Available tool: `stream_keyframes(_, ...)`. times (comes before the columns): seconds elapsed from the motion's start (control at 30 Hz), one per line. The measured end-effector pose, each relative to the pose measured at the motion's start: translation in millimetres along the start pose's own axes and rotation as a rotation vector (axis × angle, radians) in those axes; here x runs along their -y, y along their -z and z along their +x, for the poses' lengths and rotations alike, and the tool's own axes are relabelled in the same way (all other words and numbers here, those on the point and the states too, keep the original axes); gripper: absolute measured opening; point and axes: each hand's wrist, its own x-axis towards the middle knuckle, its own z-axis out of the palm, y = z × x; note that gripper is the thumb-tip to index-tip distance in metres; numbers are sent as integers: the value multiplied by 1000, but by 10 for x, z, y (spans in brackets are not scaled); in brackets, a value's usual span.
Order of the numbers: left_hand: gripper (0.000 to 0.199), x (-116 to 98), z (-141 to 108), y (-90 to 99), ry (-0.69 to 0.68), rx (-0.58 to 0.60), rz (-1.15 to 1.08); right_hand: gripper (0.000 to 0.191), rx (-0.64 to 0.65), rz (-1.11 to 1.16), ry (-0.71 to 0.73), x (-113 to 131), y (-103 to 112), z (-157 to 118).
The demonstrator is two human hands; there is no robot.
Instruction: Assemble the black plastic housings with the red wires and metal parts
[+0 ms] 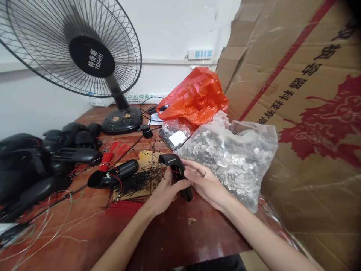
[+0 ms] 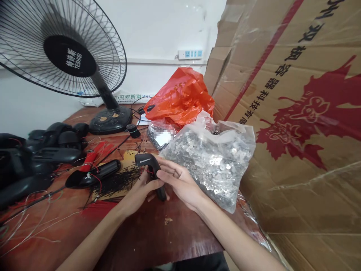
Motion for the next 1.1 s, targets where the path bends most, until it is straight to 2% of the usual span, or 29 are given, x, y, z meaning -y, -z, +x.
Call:
stream_keyframes(0.1,69,-10,-19,-28,-20,11,-13,43,-29,9,1,-29,9,4)
stream_keyframes(0.23,83,-12,-26,-96,-14,19,-10,45,-94,-123,58,-35,-10,4)
stream_keyframes(0.33,84,27,-18,-116,-1,13,4,43,-118,-217,82,-5,-22,1)
stream_keyframes(0.5,88,119,3,-116,-55,2,17,47,-136,-344,84,33,-46,-25)
stream_keyframes(0.67,92,171,23,-104,-79,28,14,46,-114,-333,160,20,-89,-43)
stream_keyframes(0.93,85,207,39,-110,-93,48,-12,43,-185,-269,116,-13,-105,-39)
stream_keyframes(1.1,77,235,21,-114,-123,-10,-12,48,-91,-206,150,23,-143,-51)
